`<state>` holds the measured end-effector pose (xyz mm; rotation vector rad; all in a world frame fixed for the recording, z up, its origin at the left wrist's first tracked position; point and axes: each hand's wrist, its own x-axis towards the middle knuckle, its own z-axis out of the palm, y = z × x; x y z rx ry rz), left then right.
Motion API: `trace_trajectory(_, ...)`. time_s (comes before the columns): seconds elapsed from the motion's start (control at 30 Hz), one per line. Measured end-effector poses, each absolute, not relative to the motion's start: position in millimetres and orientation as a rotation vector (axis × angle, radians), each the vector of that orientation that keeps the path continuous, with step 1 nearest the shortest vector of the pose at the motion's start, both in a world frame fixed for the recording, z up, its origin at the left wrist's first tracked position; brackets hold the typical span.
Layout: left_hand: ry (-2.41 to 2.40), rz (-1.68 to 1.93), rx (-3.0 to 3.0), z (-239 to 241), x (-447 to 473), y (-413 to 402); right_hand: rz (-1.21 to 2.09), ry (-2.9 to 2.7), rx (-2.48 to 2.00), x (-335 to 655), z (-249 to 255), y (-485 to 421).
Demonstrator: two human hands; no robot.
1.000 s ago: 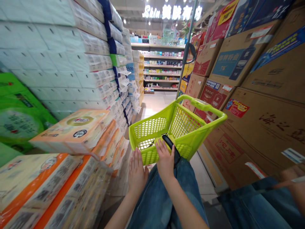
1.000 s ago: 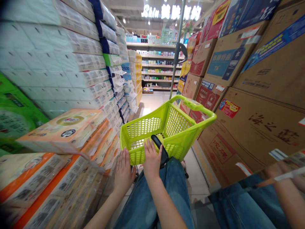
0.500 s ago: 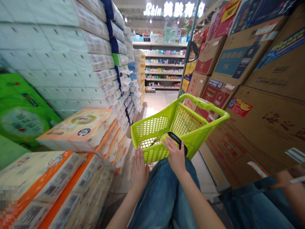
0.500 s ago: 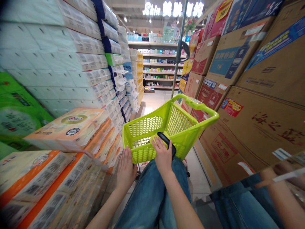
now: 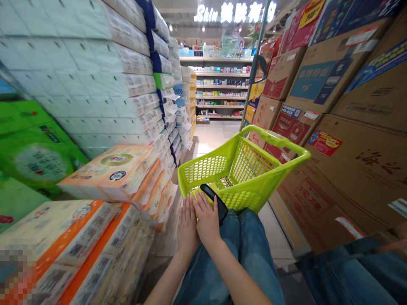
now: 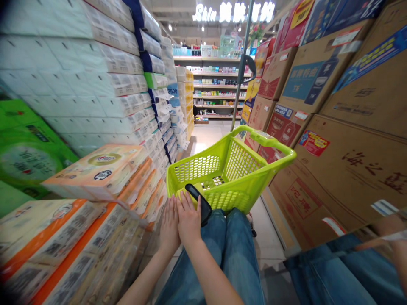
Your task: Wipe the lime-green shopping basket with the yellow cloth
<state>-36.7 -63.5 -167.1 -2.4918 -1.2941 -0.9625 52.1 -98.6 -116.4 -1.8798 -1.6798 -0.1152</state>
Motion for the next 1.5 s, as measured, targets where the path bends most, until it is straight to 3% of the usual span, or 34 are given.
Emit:
trace_trajectory(0.2,-1.241,-0.957,-2.611,-162.6,-42.3,-63.4,-0.199,-1.799,-1.878,101.5,-106.4,-116.5)
trace_trajectory(0.4,-1.291,-0.988,-2.610,-156.6,-38.3,-68.4,-0.270,-1.458,-2.109,163.7,-93.8,-131.1)
trace_trajectory(0.53,-1.311,-1.000,-2.595,-156.6,-35.9,-70.2,-0.258,-1.356,-2.147,133.8,-100.8,-117.2)
trace_trajectory(0.77,-1.292,-0.935,-2.511,-166.8,-37.8,-64.5,-0.112,-1.680,-1.869,51.8,-119.4,-99.2)
trace_trajectory(0.97,-1.273,-0.953,-2.606,-162.6,-40.7,-64.4,-0.109,-1.836,-1.824,94.4,-109.4,-117.7)
trace_trajectory(1.2,-1.321,-0.948,-2.615,-158.0,-38.5,-68.2,-0.329,-1.458,-2.087,159.4,-103.1,-131.1)
trace_trajectory(1.33,-1.328,-0.973,-2.608,-159.5,-36.8,-68.7,-0.318,-1.346,-2.082,127.2,-112.0,-117.3)
trace_trajectory(1.5,-1.313,-0.951,-2.541,-165.8,-37.2,-65.0,-0.209,-1.595,-1.899,57.4,-125.8,-99.9)
